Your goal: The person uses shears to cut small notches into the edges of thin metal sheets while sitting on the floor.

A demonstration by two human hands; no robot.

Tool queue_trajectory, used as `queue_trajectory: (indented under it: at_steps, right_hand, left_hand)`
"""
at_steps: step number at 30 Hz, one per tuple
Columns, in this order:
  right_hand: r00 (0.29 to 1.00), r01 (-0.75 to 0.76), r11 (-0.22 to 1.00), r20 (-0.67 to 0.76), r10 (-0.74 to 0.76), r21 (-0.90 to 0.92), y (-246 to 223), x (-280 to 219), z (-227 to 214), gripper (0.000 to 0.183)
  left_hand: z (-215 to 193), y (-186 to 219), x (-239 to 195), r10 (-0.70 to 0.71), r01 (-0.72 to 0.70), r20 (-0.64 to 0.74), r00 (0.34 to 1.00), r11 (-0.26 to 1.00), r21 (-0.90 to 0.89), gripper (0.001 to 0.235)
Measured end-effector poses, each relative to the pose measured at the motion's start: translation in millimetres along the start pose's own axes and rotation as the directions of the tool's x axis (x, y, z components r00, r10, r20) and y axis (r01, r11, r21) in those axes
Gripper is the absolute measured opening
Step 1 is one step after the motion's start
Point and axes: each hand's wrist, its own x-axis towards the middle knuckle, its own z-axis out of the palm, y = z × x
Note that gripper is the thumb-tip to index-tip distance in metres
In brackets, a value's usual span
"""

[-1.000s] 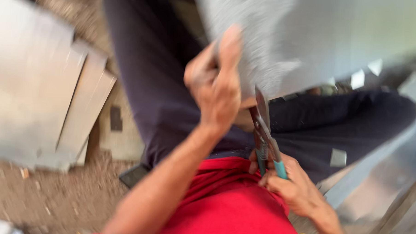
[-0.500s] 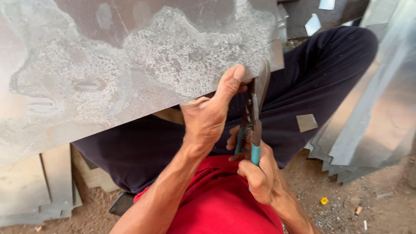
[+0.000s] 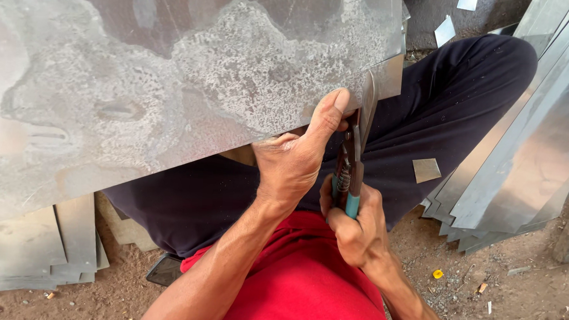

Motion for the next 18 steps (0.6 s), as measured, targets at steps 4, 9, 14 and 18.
queue_trajectory:
  at_steps: [4,9,14,18]
  right_hand:
    - [0.993,0.028,0.997,-0.111,-0.036,-0.072,12.0,3.8,5.8,0.014]
    - [0.970,0.137,0.919,-0.138,-0.201,-0.369,17.6,-4.5,-20.9,0.017]
    - [0.994,0.024,0.976,-0.098,-0.046,-0.215,42.7,-22.0,-26.6,0.012]
    - [0.980,0.028,0.995,-0.201,-0.007,0.098,60.7,-42.4,-24.0,0.022]
  left_hand:
    - [-1.4,7.7,3.0,-0.009,0.010,0.012,1.000,0.999,-0.050,0.014]
    - [-2.1,25.5,-1.6,-0.027,-0.022,-0.166,0.986,0.957,-0.288,0.021]
    - [28.3,21.9,-1.7,-0.069,0.023,-0.138,0.988,0.951,-0.308,0.023]
    - [-45.7,33.6,1.2,-0.094,0.045,-0.133,0.987,0.943,-0.330,0.018]
